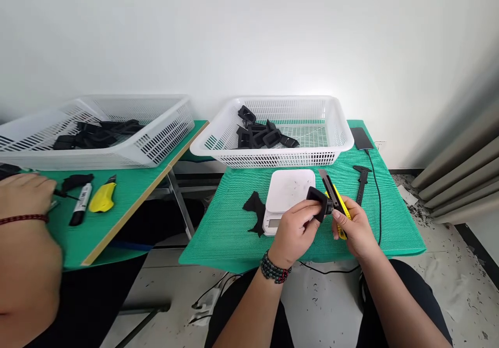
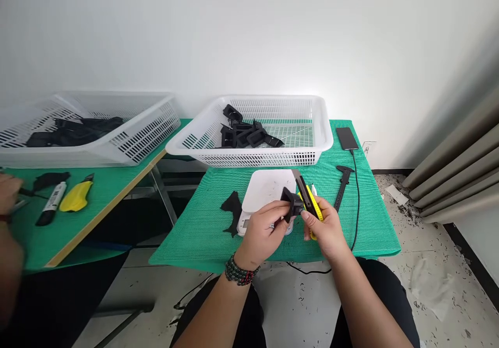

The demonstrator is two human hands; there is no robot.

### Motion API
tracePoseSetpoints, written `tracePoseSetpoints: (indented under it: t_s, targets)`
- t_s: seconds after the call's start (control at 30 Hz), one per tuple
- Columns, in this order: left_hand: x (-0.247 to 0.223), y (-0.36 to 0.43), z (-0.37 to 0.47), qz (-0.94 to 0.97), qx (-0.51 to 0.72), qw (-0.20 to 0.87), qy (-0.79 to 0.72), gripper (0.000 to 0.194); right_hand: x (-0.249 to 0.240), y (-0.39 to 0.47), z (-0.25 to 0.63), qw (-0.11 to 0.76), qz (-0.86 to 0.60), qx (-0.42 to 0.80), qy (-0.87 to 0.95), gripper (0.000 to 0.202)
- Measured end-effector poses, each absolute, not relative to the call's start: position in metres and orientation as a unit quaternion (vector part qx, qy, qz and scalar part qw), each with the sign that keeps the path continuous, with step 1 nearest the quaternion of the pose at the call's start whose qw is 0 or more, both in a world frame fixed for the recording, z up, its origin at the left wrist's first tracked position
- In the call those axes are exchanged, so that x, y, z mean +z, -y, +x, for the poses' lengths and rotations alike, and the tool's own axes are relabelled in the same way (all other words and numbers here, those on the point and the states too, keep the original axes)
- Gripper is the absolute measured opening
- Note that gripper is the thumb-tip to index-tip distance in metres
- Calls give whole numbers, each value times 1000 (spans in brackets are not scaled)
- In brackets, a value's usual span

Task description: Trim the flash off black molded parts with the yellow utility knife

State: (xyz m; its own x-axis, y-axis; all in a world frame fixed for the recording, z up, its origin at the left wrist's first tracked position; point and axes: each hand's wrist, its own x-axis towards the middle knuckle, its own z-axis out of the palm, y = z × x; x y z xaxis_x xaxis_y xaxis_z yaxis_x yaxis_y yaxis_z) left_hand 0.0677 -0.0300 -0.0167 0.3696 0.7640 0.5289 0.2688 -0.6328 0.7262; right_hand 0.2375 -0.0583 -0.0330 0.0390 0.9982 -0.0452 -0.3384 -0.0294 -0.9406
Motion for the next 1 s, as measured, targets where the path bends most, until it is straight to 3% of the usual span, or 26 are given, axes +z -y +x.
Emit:
tracePoseSetpoints:
  t_s: [0.5,0.73,1.0]
  targets:
    - [-20,14,56,743,457,175,-456,18,-34,65,243,512,-452,507,525,42]
    - [-15,25,61,792,467,210,-333,17,-35,55,252,527,-566,379,509,40]
    - [-13,31,66,750,484,268,-363,22,-32,56,250,584,-502,468,434,45]
